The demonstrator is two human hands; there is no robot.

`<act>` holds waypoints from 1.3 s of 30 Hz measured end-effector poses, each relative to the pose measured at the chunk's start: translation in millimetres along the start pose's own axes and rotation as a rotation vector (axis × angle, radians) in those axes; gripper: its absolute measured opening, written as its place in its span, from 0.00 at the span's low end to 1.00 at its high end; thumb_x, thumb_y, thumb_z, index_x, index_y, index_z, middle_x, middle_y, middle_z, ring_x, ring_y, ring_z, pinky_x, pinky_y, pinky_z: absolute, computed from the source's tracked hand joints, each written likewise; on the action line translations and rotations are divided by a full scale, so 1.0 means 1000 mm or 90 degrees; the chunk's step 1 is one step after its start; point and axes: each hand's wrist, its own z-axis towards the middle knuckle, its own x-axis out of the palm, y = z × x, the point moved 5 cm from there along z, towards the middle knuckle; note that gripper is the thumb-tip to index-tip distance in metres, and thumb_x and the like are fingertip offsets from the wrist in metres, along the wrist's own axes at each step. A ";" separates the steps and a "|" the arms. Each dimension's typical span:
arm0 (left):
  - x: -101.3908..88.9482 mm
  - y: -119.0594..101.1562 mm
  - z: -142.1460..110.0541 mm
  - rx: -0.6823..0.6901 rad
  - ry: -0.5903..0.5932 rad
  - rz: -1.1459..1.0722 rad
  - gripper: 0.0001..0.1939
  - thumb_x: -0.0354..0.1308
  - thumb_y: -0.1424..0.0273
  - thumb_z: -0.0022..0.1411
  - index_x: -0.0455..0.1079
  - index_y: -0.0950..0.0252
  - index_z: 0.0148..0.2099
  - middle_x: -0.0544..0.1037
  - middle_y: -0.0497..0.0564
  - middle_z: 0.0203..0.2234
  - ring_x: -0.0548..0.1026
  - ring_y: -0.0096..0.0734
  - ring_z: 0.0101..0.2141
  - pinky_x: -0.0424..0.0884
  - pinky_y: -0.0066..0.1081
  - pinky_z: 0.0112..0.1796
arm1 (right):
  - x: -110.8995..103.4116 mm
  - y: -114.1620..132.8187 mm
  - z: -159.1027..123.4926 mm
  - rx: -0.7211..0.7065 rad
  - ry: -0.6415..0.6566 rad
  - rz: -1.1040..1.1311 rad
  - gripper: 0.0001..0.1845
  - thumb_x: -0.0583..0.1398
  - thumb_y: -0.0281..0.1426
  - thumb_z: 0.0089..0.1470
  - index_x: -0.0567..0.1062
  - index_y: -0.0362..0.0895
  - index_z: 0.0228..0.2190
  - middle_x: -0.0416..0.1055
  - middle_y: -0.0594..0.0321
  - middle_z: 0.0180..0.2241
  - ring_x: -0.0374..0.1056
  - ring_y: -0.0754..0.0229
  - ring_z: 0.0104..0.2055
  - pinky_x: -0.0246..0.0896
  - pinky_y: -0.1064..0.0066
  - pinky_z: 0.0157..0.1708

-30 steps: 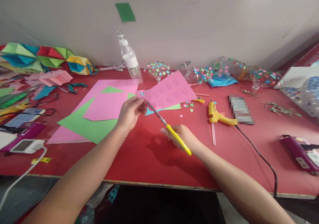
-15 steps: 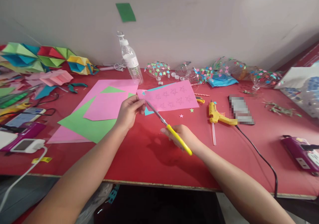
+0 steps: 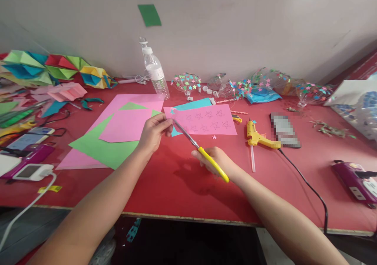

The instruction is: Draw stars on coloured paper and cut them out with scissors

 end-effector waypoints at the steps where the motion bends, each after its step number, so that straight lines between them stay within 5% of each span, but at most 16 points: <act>1: 0.000 0.000 0.000 -0.001 0.000 -0.001 0.12 0.65 0.65 0.51 0.67 0.64 0.24 0.71 0.44 0.15 0.65 0.20 0.16 0.61 0.23 0.19 | 0.000 0.000 0.000 0.004 -0.001 0.002 0.28 0.57 0.54 0.57 0.65 0.44 0.21 0.54 0.74 0.08 0.51 0.71 0.10 0.45 0.75 0.14; 25: 0.000 0.001 -0.002 -0.004 -0.013 -0.023 0.09 0.63 0.66 0.51 0.69 0.65 0.25 0.73 0.45 0.17 0.68 0.21 0.16 0.62 0.24 0.20 | -0.001 0.002 0.002 0.013 0.017 0.012 0.27 0.56 0.54 0.57 0.66 0.44 0.21 0.53 0.75 0.08 0.48 0.72 0.09 0.46 0.76 0.12; 39: 0.010 0.002 -0.010 -0.037 -0.046 -0.086 0.08 0.63 0.66 0.52 0.69 0.64 0.28 0.74 0.45 0.19 0.69 0.21 0.19 0.63 0.25 0.22 | 0.010 -0.002 0.002 -0.080 0.055 0.091 0.32 0.53 0.60 0.54 0.67 0.44 0.22 0.54 0.74 0.07 0.48 0.71 0.10 0.49 0.77 0.14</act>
